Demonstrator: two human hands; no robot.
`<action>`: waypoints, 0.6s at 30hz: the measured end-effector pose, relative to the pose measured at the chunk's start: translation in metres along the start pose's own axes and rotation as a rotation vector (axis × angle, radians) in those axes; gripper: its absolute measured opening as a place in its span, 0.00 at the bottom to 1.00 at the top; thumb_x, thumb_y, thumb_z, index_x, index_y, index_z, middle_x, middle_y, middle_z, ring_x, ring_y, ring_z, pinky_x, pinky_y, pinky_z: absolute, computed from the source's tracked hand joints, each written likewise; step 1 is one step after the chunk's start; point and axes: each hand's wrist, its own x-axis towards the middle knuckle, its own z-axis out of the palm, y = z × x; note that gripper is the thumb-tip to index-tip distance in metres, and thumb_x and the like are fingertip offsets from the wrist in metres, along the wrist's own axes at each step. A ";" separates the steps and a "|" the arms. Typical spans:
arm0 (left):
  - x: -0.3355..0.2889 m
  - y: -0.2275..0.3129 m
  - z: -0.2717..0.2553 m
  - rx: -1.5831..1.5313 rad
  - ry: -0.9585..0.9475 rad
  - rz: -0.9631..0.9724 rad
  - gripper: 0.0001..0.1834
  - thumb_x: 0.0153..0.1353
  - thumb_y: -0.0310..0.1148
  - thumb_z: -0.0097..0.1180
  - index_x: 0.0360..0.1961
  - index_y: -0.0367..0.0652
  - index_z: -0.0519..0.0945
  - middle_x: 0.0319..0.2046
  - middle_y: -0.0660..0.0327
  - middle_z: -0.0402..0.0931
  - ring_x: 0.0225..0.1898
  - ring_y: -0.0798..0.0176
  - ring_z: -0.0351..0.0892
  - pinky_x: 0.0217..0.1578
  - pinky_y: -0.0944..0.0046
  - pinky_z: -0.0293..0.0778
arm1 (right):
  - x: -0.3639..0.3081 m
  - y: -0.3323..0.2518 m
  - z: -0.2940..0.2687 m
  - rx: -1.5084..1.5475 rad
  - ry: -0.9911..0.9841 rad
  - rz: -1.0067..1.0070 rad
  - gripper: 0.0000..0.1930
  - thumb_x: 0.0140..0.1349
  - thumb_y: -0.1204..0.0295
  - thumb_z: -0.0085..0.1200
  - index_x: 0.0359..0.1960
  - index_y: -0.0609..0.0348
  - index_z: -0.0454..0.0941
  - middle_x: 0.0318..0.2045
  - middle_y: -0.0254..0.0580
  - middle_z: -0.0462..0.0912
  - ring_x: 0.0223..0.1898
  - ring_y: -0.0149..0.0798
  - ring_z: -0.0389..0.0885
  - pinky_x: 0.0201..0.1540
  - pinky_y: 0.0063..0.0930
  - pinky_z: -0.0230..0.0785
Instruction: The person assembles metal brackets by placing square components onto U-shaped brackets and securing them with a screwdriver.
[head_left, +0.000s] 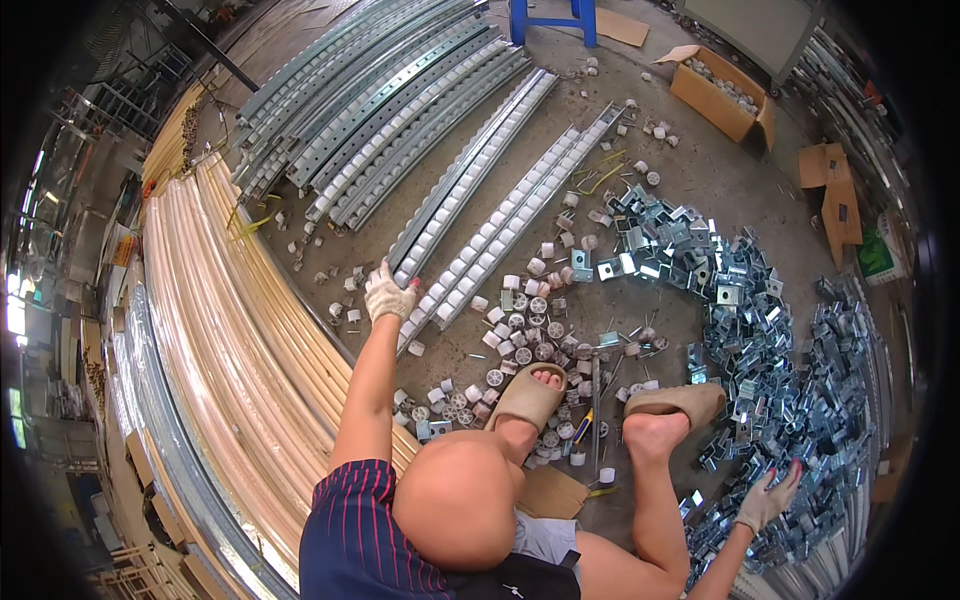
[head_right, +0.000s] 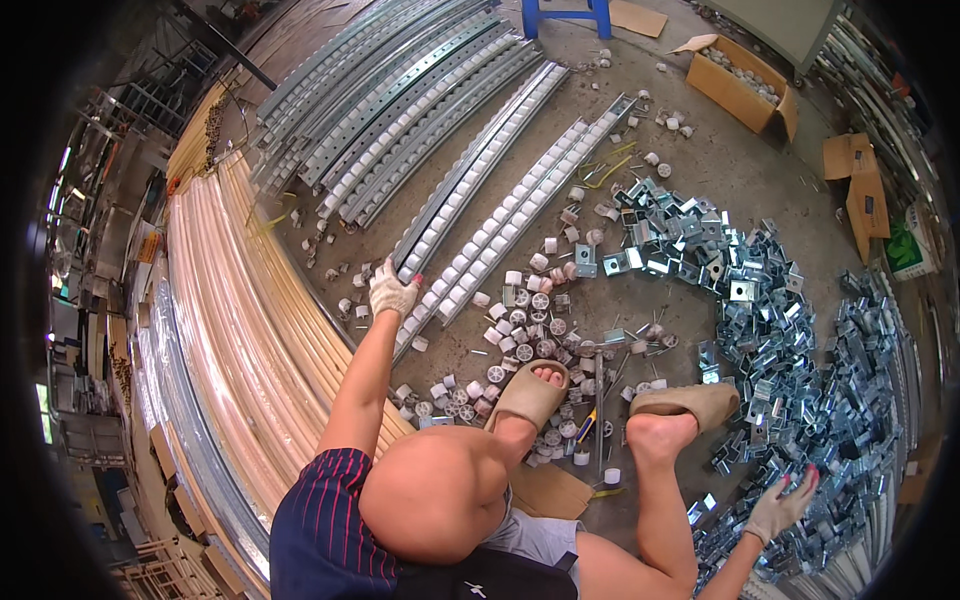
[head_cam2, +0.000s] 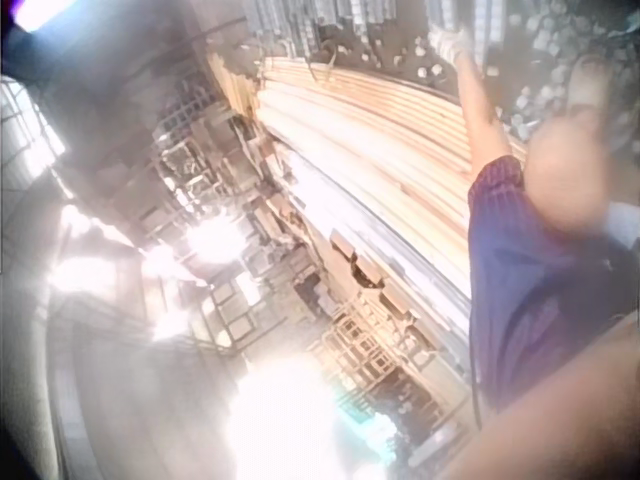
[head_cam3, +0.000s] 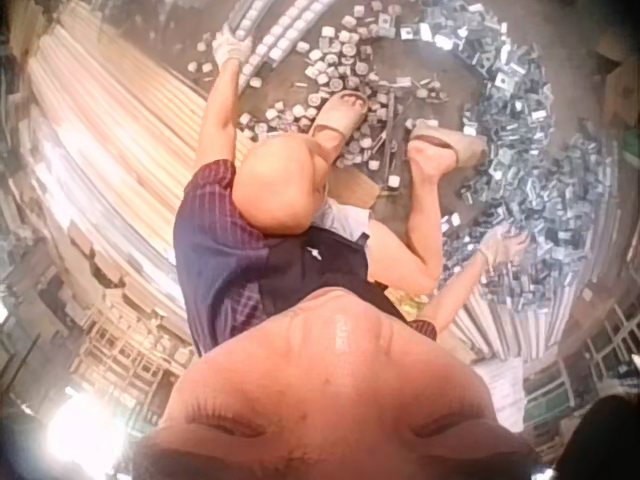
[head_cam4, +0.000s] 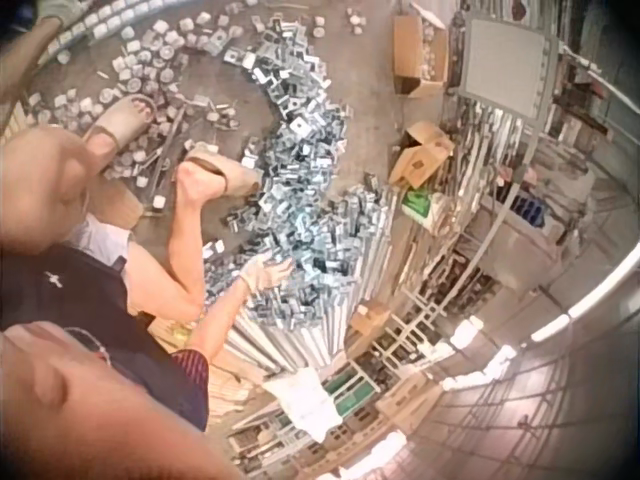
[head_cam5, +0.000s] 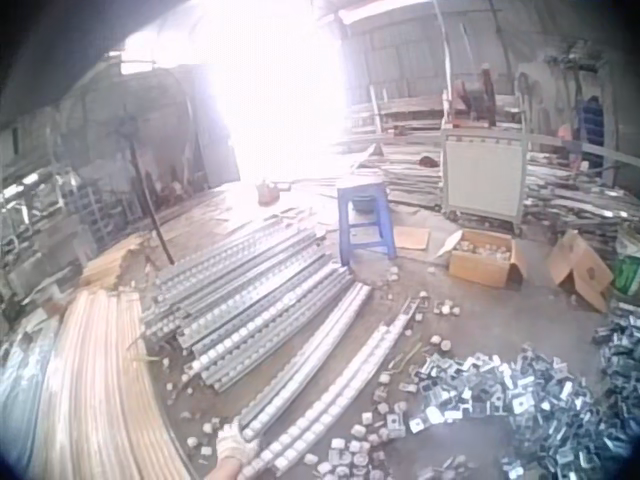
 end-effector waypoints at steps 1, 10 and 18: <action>0.006 0.017 -0.007 0.059 0.003 -0.048 0.57 0.58 0.69 0.65 0.79 0.45 0.62 0.69 0.46 0.71 0.74 0.44 0.66 0.71 0.50 0.66 | -0.001 -0.008 0.003 0.037 -0.029 0.018 0.29 0.68 0.76 0.56 0.71 0.59 0.70 0.69 0.57 0.73 0.70 0.61 0.72 0.73 0.49 0.63; 0.056 0.004 -0.027 0.058 -0.322 -0.210 0.63 0.38 0.72 0.80 0.69 0.40 0.75 0.65 0.45 0.78 0.67 0.45 0.78 0.64 0.50 0.77 | -0.018 -0.105 0.031 0.311 -0.197 0.084 0.29 0.63 0.81 0.58 0.67 0.62 0.72 0.67 0.57 0.74 0.70 0.60 0.71 0.73 0.48 0.63; 0.068 0.031 -0.044 -0.132 -0.541 -0.169 0.49 0.39 0.64 0.83 0.53 0.37 0.83 0.46 0.53 0.85 0.48 0.55 0.85 0.46 0.54 0.81 | -0.040 -0.119 0.037 0.449 -0.251 0.149 0.28 0.63 0.82 0.58 0.67 0.65 0.72 0.66 0.58 0.74 0.69 0.60 0.73 0.72 0.47 0.65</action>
